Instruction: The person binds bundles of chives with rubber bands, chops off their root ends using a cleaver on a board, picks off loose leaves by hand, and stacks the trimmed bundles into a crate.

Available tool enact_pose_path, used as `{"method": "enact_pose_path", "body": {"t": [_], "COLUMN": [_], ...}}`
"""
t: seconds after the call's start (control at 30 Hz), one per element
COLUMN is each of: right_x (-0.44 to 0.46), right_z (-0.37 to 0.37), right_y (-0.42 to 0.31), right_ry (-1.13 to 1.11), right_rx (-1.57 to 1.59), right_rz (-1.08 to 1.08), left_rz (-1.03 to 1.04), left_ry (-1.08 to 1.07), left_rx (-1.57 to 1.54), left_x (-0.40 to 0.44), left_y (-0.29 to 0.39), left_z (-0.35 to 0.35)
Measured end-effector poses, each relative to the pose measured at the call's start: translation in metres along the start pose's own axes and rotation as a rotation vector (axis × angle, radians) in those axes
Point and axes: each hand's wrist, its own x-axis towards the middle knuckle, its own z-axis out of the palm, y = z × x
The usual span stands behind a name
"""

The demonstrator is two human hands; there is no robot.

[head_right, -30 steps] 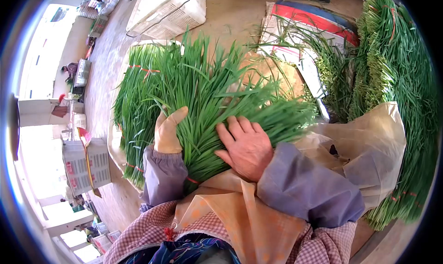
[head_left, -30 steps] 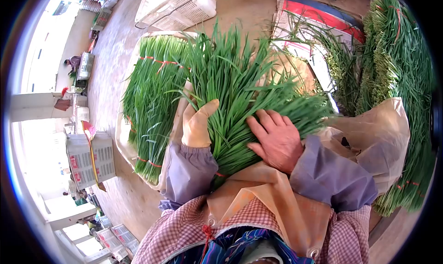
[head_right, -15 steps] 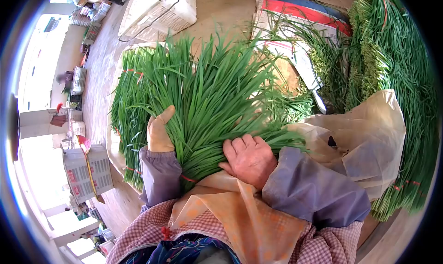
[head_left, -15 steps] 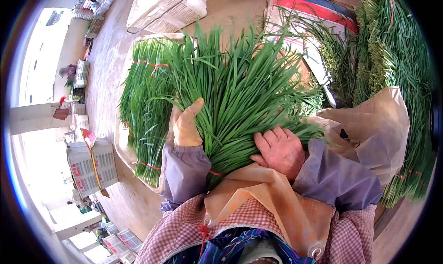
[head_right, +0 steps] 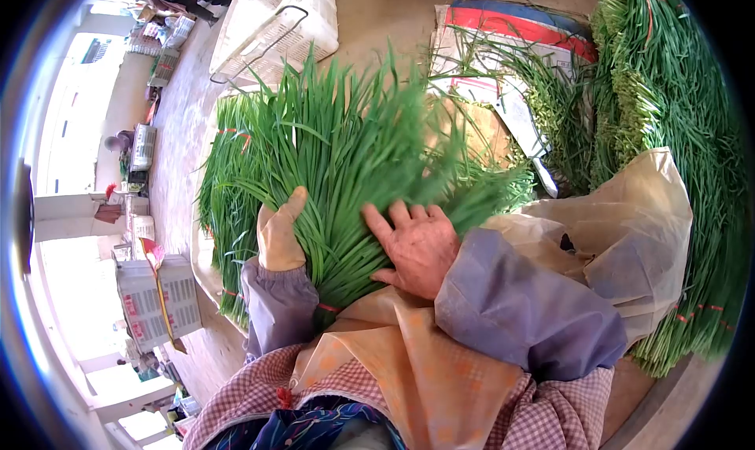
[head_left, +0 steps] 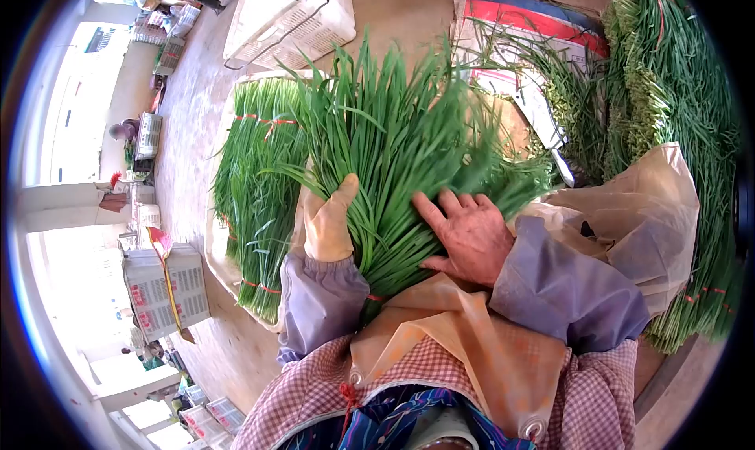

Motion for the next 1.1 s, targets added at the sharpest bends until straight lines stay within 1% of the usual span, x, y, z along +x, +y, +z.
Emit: {"method": "enact_pose_path", "body": {"t": [0.03, 0.07, 0.1, 0.2, 0.3, 0.37, 0.47, 0.5, 0.53, 0.6, 0.63, 0.73, 0.83, 0.93, 1.03, 1.1], "right_x": [0.000, 0.000, -0.005, -0.014, -0.013, -0.012, -0.013, -0.014, -0.014, -0.012, -0.012, -0.010, -0.009, -0.011, -0.014, -0.024], "right_z": [0.000, 0.001, 0.007, 0.012, 0.015, 0.015, 0.028, 0.032, 0.032, 0.030, 0.032, 0.031, 0.041, 0.038, 0.015, -0.002], "right_y": [0.002, 0.003, 0.007, 0.010, 0.014, 0.015, 0.022, 0.024, 0.025, 0.026, 0.027, 0.029, 0.037, 0.045, 0.063, 0.089], "right_ry": [-0.104, -0.209, -0.136, -0.012, 0.014, 0.024, 0.083, 0.112, 0.086, 0.035, 0.070, 0.070, 0.140, 0.063, -0.121, -0.208], "right_rx": [0.021, 0.044, 0.046, 0.035, 0.064, 0.080, 0.075, 0.070, 0.080, 0.102, 0.100, 0.157, 0.109, 0.065, -0.027, -0.144], "right_rz": [0.048, 0.095, 0.062, 0.047, 0.061, 0.049, 0.019, 0.001, 0.019, 0.046, 0.038, 0.013, -0.023, 0.003, 0.195, 0.370], "left_rz": [0.048, 0.053, 0.058, 0.067, 0.047, 0.262, 0.355, 0.374, 0.393, 0.297, 0.244, -0.079, -0.116, -0.150, -0.139, -0.124], "left_ry": [-0.007, -0.003, 0.002, -0.028, -0.082, -0.214, -0.314, -0.304, -0.293, -0.397, -0.444, -0.726, -0.823, -0.836, -0.784, -0.785], "left_rx": [0.028, 0.033, 0.038, 0.041, 0.102, 0.400, 0.234, 0.307, 0.382, 0.781, 0.983, 1.248, 0.922, 0.842, 0.929, 0.869], "left_x": [0.005, 0.005, 0.005, 0.002, -0.001, -0.006, -0.027, -0.030, -0.029, -0.022, -0.020, -0.022, -0.034, -0.036, -0.044, -0.043], "left_y": [-0.006, -0.011, -0.015, -0.015, -0.006, 0.010, 0.037, 0.045, 0.056, 0.069, 0.069, 0.050, 0.007, 0.016, 0.025, 0.016], "left_z": [-0.003, -0.005, -0.006, -0.003, 0.000, 0.001, 0.013, 0.005, -0.011, -0.051, -0.062, -0.070, -0.070, -0.060, -0.049, -0.057]}}
